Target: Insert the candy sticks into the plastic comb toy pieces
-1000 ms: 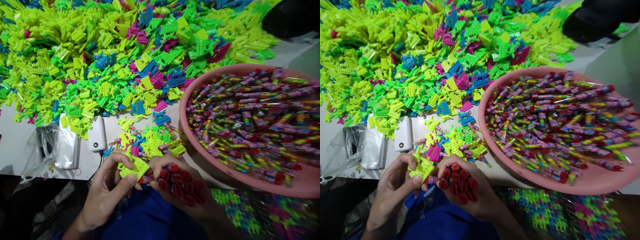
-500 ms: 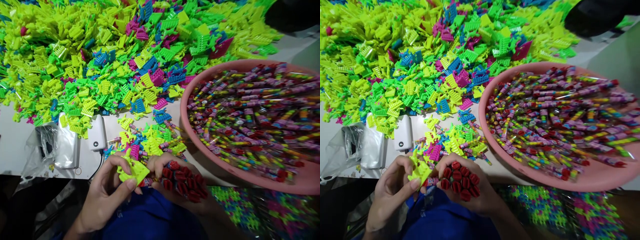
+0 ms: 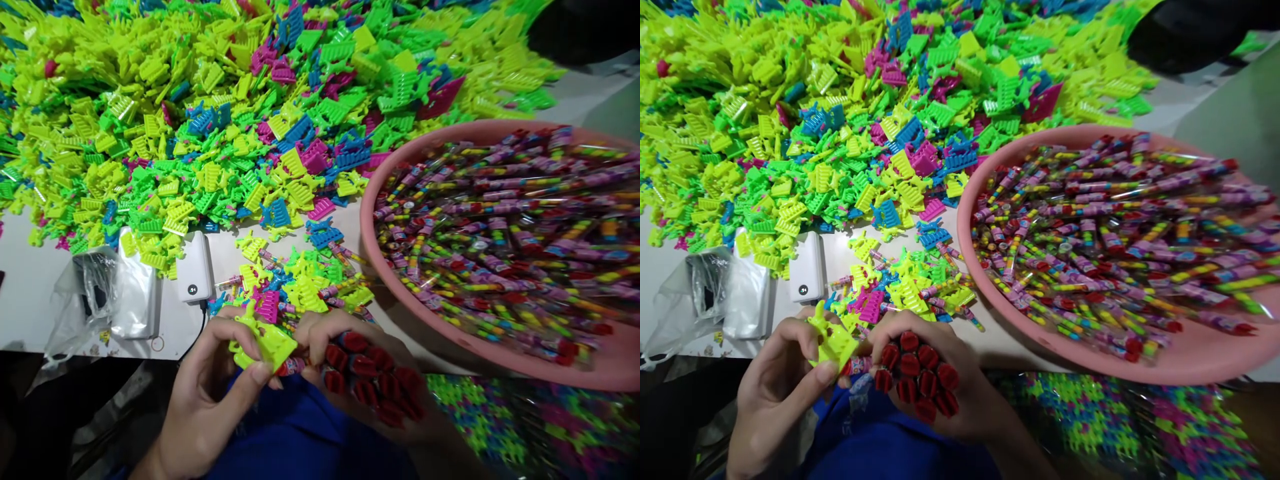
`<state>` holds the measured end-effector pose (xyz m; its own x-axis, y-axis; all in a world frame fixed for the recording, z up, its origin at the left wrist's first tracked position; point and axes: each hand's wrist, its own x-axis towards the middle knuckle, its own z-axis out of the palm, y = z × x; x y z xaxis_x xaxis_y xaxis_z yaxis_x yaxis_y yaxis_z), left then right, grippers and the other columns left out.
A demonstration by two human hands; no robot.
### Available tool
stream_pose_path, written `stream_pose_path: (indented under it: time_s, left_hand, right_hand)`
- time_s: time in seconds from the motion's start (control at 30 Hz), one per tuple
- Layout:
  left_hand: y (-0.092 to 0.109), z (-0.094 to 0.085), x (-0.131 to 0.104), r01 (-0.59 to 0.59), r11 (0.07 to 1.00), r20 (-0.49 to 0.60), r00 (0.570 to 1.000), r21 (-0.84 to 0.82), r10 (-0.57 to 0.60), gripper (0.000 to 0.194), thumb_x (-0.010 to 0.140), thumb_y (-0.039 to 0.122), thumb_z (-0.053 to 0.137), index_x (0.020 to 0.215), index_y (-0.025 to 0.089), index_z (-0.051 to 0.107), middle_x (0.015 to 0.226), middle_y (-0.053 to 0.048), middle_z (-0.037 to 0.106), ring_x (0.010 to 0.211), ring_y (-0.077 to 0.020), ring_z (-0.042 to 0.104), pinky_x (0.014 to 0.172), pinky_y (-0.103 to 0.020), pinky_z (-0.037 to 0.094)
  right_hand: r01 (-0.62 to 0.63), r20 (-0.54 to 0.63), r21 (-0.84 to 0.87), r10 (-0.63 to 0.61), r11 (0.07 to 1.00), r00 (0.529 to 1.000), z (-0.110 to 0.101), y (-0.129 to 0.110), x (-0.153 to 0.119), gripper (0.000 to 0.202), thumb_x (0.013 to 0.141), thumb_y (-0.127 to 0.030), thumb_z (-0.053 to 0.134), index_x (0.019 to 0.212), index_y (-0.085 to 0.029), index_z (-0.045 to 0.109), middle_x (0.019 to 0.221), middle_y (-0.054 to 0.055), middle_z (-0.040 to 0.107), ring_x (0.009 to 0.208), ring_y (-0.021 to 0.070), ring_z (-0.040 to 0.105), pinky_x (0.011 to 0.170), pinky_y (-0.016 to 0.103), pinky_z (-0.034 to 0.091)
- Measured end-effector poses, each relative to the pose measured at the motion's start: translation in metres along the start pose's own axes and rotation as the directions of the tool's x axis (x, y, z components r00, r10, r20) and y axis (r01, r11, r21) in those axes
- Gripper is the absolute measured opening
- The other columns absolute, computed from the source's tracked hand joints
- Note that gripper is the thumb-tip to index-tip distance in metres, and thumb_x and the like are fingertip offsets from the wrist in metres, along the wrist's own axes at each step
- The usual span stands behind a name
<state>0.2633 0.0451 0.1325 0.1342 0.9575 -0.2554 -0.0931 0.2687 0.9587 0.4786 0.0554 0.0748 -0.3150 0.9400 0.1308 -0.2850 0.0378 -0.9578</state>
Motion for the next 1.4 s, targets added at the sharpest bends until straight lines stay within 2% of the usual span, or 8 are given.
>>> stream_pose_path:
  time_s: [0.1, 0.27, 0.4, 0.5, 0.8, 0.97, 1.2, 1.4]
  left_hand:
    - [-0.002, -0.001, 0.001, 0.050, 0.997, -0.003, 0.999, -0.061, -0.050, 0.017, 0.102, 0.025, 0.086, 0.097, 0.023, 0.069, 0.109, -0.003, 0.067, 0.072, -0.0101, 0.070, 0.059, -0.020, 0.053]
    - [-0.001, 0.000, -0.003, -0.017, 0.999, -0.078, 0.997, -0.030, 0.014, 0.022, 0.100, 0.022, 0.087, 0.094, 0.023, 0.066, 0.103, -0.001, 0.066, 0.076, -0.0104, 0.068, 0.066, -0.019, 0.059]
    - [0.006, 0.006, -0.007, 0.158, 0.977, -0.082, 0.982, -0.143, -0.170, 0.033, 0.095, 0.036, 0.094, 0.094, 0.022, 0.064, 0.113, -0.001, 0.066, 0.069, -0.0083, 0.071, 0.057, -0.018, 0.059]
    - [0.011, 0.010, -0.006, 0.192, 0.960, -0.094, 0.972, -0.202, -0.214, 0.041, 0.090, 0.040, 0.098, 0.092, 0.022, 0.062, 0.111, 0.000, 0.066, 0.067, -0.0069, 0.073, 0.056, -0.015, 0.058]
    - [0.008, 0.012, -0.008, 0.105, 0.987, -0.129, 0.984, -0.125, -0.121, 0.036, 0.095, 0.040, 0.094, 0.093, 0.022, 0.062, 0.115, -0.002, 0.069, 0.069, -0.0095, 0.075, 0.057, -0.018, 0.060]
    - [0.010, 0.018, -0.009, 0.031, 0.991, -0.171, 0.984, -0.128, -0.053, 0.030, 0.097, 0.034, 0.092, 0.094, 0.024, 0.065, 0.114, 0.000, 0.067, 0.073, -0.0084, 0.070, 0.066, -0.019, 0.063]
    - [0.012, 0.015, -0.008, 0.064, 0.975, -0.096, 0.992, -0.212, -0.086, 0.031, 0.096, 0.033, 0.092, 0.096, 0.023, 0.063, 0.117, -0.002, 0.065, 0.071, -0.0084, 0.072, 0.065, -0.020, 0.059]
    - [0.005, 0.012, -0.004, 0.014, 0.991, -0.141, 0.990, -0.131, -0.033, 0.029, 0.097, 0.034, 0.092, 0.094, 0.023, 0.064, 0.114, -0.002, 0.064, 0.072, -0.0087, 0.068, 0.062, -0.019, 0.057]
  right_hand:
    - [-0.027, -0.029, 0.025, 0.027, 0.999, 0.999, 0.002, -0.003, 0.001, 0.030, 0.091, -0.006, 0.084, 0.103, -0.031, 0.072, 0.099, -0.002, 0.081, 0.087, 0.0160, 0.080, 0.081, 0.022, 0.062]
    - [-0.025, -0.041, -0.088, 0.022, 0.996, 0.999, 0.004, -0.010, -0.004, 0.039, 0.091, -0.003, 0.081, 0.115, -0.032, 0.071, 0.102, 0.000, 0.081, 0.088, 0.0188, 0.080, 0.079, 0.025, 0.063]
    - [0.047, 0.019, -0.090, -0.046, 0.995, 0.999, 0.001, -0.011, -0.003, 0.039, 0.090, -0.007, 0.084, 0.117, -0.032, 0.071, 0.106, 0.002, 0.084, 0.091, 0.0217, 0.083, 0.081, 0.028, 0.066]
    - [0.034, 0.000, -0.109, -0.035, 0.993, 0.999, 0.000, -0.010, 0.000, 0.038, 0.091, -0.007, 0.084, 0.115, -0.033, 0.071, 0.106, 0.001, 0.084, 0.090, 0.0203, 0.083, 0.080, 0.027, 0.065]
    - [0.020, -0.018, -0.092, -0.021, 0.996, 1.000, 0.004, -0.012, -0.004, 0.044, 0.088, -0.004, 0.083, 0.117, -0.033, 0.070, 0.104, 0.000, 0.082, 0.089, 0.0197, 0.081, 0.082, 0.027, 0.063]
    - [-0.012, 0.010, -0.055, 0.012, 0.998, 1.000, 0.004, -0.013, -0.004, 0.047, 0.087, -0.001, 0.083, 0.118, -0.033, 0.070, 0.102, -0.001, 0.081, 0.086, 0.0188, 0.080, 0.080, 0.026, 0.062]
    - [-0.020, 0.020, -0.036, 0.021, 0.999, 1.000, 0.004, -0.014, 0.001, 0.034, 0.088, -0.007, 0.083, 0.110, -0.030, 0.072, 0.099, 0.001, 0.082, 0.082, 0.0193, 0.080, 0.076, 0.028, 0.064]
    - [-0.028, 0.011, 0.000, 0.028, 1.000, 1.000, 0.007, -0.018, -0.003, 0.040, 0.089, -0.004, 0.083, 0.115, -0.033, 0.072, 0.105, 0.000, 0.082, 0.088, 0.0192, 0.082, 0.081, 0.027, 0.065]
